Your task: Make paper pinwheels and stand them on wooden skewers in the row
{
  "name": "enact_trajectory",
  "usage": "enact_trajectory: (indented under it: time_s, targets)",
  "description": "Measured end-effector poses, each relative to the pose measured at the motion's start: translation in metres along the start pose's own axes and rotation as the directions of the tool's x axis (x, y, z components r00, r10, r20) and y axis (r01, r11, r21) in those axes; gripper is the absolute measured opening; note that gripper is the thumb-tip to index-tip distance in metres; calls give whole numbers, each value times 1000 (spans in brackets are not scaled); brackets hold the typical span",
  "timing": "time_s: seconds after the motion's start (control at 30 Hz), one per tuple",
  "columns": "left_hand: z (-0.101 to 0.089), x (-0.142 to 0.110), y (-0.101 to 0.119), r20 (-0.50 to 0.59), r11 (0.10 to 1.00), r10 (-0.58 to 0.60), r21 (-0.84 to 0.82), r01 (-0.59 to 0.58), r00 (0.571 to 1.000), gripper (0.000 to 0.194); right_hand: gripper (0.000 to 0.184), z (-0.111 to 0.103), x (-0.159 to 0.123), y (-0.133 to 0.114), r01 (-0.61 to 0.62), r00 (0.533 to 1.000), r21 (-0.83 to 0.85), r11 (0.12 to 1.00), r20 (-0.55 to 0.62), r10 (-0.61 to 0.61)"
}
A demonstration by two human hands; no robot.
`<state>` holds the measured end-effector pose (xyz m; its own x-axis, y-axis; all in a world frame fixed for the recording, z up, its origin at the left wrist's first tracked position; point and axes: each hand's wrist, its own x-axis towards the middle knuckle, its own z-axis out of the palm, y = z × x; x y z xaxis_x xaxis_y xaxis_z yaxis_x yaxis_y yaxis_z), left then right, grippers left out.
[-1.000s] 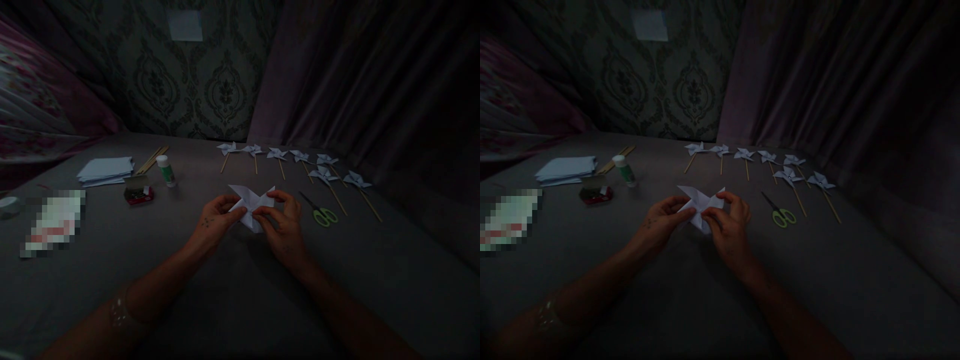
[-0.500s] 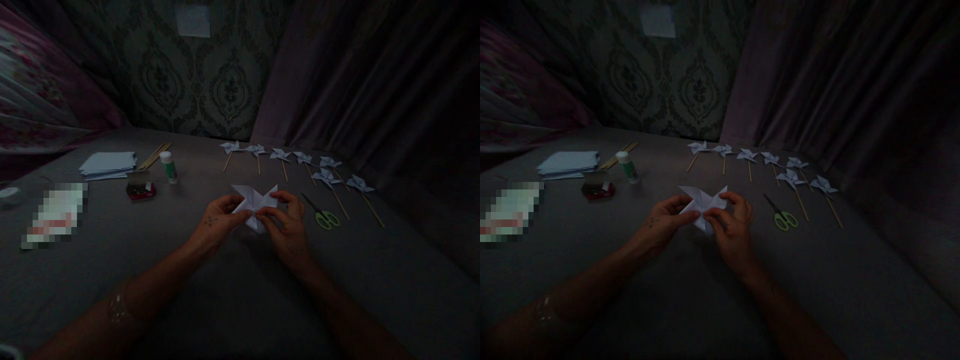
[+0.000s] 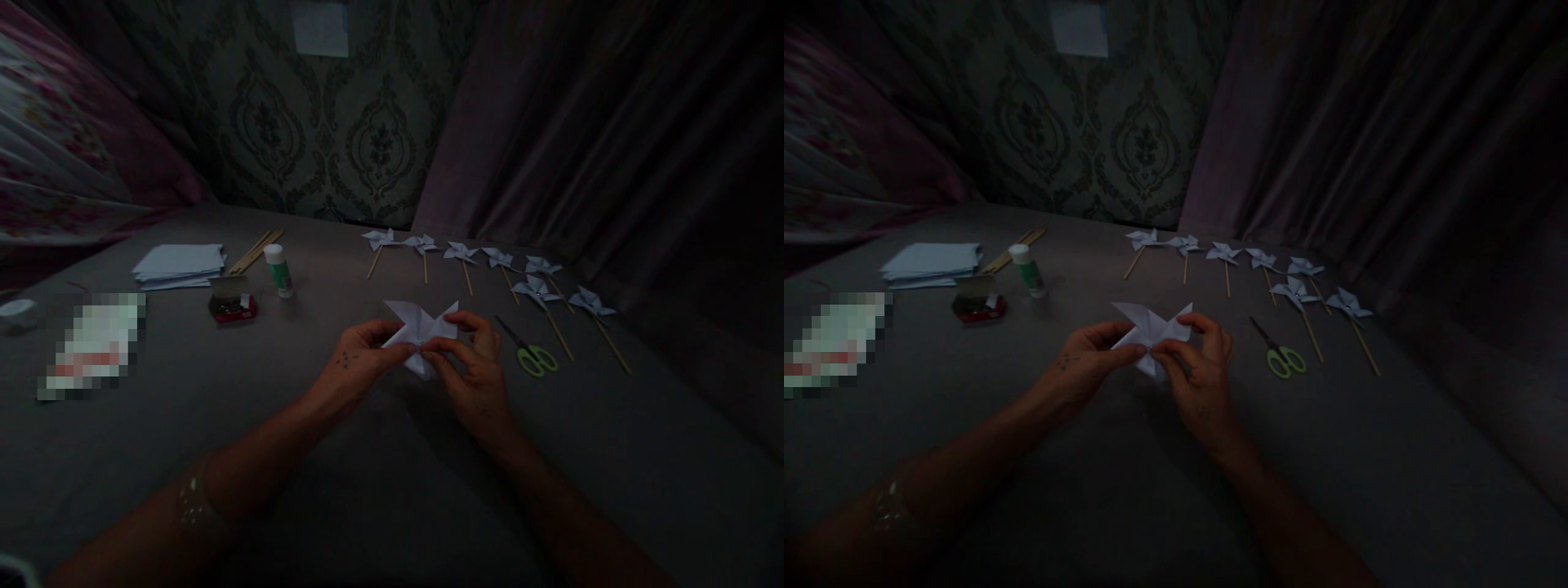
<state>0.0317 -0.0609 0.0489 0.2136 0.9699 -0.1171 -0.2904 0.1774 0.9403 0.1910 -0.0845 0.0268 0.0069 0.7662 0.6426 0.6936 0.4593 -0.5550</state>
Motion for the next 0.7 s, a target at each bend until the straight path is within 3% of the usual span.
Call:
enact_trajectory:
  time_s: [0.23,0.7]
  targets:
    - [-1,-1,0,55,999,-19,38,17,998,20,9,-1,1,-1,-22,1000,9,1000,9,22]
    - [-2,-1,0,26,997,-18,79,16,999,16,9,0,0,1,-48,999,35,998,25,47]
